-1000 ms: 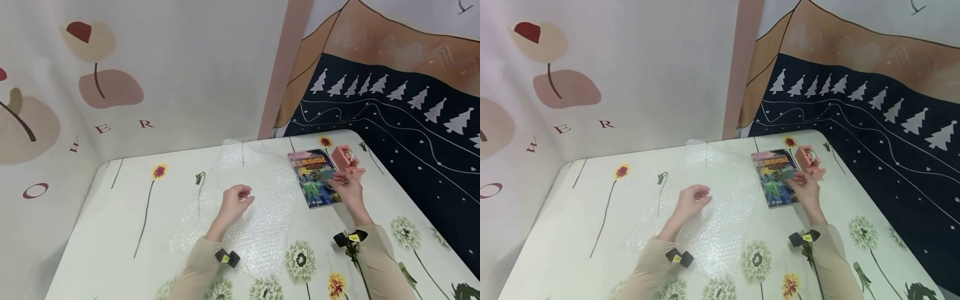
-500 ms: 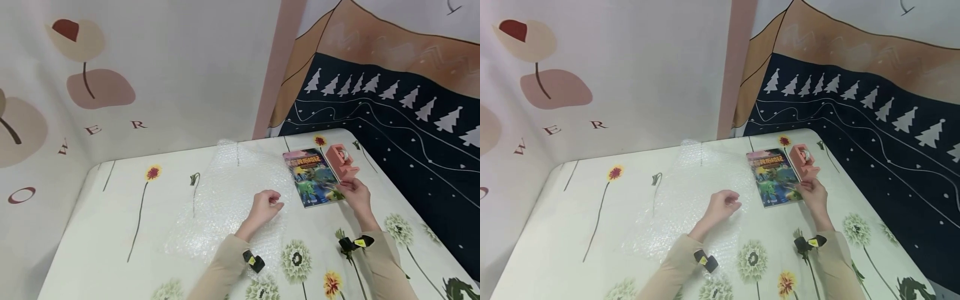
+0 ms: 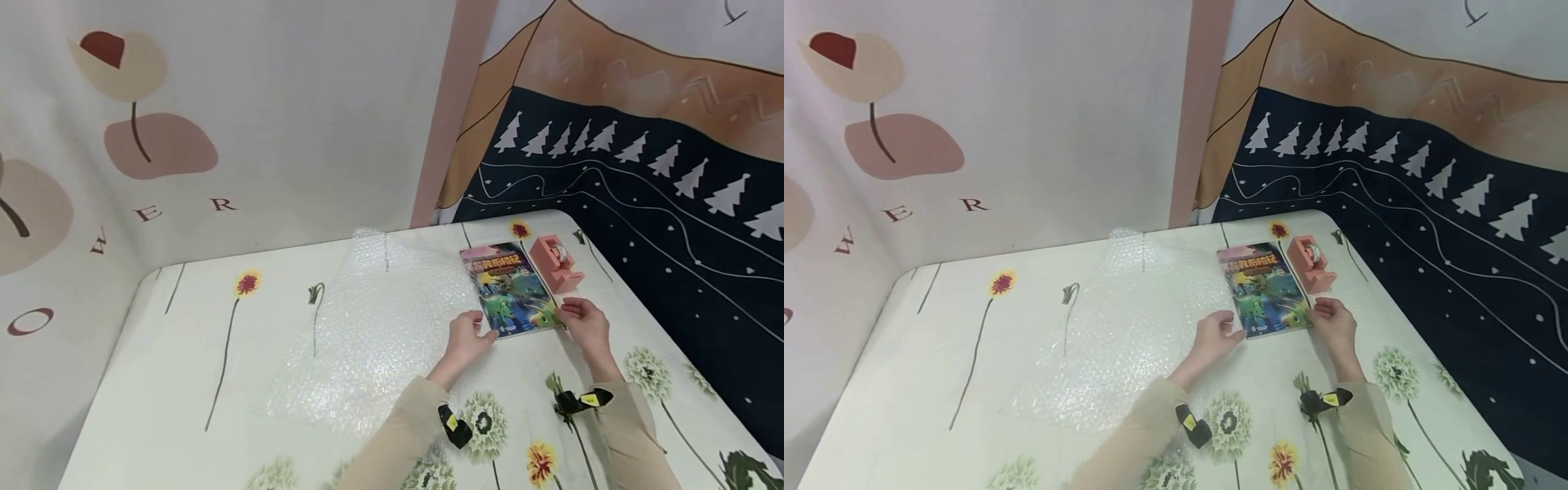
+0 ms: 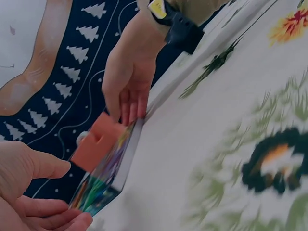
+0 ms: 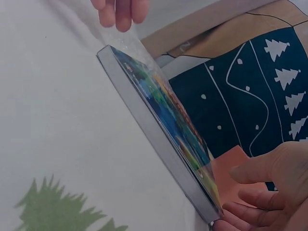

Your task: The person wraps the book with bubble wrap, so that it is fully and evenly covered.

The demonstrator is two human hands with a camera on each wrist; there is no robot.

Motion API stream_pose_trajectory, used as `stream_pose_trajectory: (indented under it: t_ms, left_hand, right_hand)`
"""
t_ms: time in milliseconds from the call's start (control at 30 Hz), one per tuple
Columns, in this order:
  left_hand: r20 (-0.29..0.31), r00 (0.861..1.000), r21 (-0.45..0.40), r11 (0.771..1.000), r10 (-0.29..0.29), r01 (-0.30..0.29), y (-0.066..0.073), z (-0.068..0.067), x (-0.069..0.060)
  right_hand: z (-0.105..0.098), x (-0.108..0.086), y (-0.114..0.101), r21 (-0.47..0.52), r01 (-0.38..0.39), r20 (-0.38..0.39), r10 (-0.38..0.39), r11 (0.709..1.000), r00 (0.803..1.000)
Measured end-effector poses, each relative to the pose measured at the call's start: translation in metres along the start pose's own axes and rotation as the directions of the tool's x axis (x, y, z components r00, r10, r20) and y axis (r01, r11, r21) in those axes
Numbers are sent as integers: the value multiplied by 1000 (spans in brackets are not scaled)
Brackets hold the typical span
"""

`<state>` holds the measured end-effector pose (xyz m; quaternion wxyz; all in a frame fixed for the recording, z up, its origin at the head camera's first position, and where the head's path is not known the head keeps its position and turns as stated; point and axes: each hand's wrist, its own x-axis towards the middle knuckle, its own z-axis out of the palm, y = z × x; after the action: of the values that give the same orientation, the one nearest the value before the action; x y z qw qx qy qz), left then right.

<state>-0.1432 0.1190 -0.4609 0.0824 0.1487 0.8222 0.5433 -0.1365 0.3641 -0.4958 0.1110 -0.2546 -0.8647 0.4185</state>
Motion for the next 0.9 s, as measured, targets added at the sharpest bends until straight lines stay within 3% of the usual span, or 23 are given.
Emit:
stream_pose_trajectory:
  t_ms: [167,300,533,667,900]
  left_hand:
    - [-8,1000,-8,1000,-13,13,1,14,2]
    - [-25,999,-14,1000,-25,25,2,20,5]
    - [-8,987,-96,983,-161,160,10,23,6]
    - [21,963,-164,949,-270,270,14,21,9]
    - [36,893,-300,847,-450,439,13,18,16]
  right_hand:
    - [-7,-18,-29,38,-35,15,35,999,999]
    - [-8,-21,-36,35,-52,29,51,998,998]
    - [-6,-19,-36,38,-40,4,40,998,999]
    - [-6,-16,-35,17,-51,16,51,999,999]
    - [-15,-5,-33,49,-123,135,115,991,984]
